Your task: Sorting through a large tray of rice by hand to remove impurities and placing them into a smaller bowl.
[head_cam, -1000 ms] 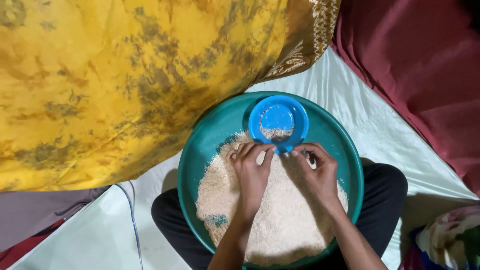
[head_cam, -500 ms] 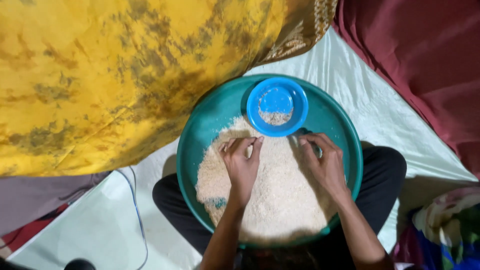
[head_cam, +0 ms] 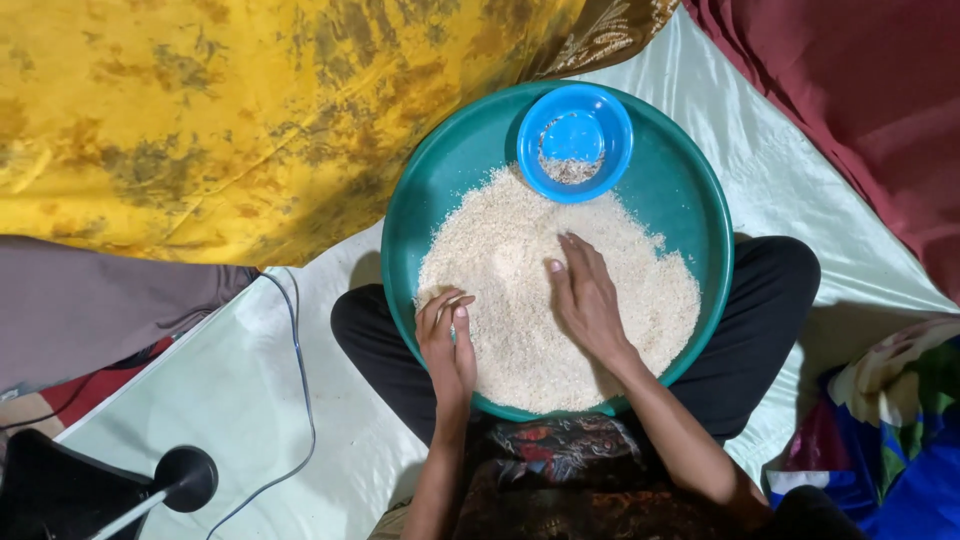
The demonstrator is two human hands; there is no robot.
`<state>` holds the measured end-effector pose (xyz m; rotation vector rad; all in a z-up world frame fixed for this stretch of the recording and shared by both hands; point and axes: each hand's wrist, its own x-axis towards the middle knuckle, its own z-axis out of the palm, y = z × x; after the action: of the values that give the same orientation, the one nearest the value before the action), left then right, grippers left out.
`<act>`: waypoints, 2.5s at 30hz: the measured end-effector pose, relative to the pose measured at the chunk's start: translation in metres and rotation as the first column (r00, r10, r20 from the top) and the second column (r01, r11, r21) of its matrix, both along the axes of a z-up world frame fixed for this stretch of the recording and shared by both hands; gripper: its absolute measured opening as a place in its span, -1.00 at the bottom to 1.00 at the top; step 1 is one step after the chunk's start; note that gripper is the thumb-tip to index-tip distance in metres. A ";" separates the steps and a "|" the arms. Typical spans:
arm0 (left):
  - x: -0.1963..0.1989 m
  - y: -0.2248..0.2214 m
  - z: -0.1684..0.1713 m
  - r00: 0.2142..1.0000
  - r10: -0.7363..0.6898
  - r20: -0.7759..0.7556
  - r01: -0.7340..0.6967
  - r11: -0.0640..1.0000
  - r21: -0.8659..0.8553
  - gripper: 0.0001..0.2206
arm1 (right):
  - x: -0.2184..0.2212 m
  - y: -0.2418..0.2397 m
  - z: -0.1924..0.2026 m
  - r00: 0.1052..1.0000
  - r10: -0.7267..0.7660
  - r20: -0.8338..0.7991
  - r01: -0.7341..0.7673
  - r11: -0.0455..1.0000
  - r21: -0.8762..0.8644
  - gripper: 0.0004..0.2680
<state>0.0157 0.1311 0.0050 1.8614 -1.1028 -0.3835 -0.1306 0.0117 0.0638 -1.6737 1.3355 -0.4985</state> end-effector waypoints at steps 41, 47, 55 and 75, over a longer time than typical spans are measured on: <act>0.011 -0.004 -0.036 0.993 0.071 0.089 -0.054 0.981 -0.185 -0.85 | -0.003 0.001 -0.037 0.786 0.521 -0.332 -0.611 0.735 -0.293 -0.90; 0.012 0.002 -0.046 0.996 0.061 0.061 -0.049 0.981 -0.187 -0.86 | 0.000 0.009 -0.055 0.757 0.479 -0.444 -0.634 0.702 -0.325 -0.93; 0.015 0.002 -0.044 0.997 0.057 0.044 -0.048 0.980 -0.194 -0.86 | 0.005 0.012 -0.052 0.800 0.474 -0.368 -0.580 0.766 -0.276 -0.91; -0.007 -0.036 -0.059 0.926 -0.255 0.276 0.238 0.967 0.096 -0.90 | -0.059 0.001 -0.080 0.967 0.250 0.044 -0.231 0.940 -0.251 -0.85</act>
<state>0.0091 0.0955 -0.0543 1.8759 -1.5480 -0.2970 -0.1897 0.0130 -0.0158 -1.9698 1.0277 -0.5923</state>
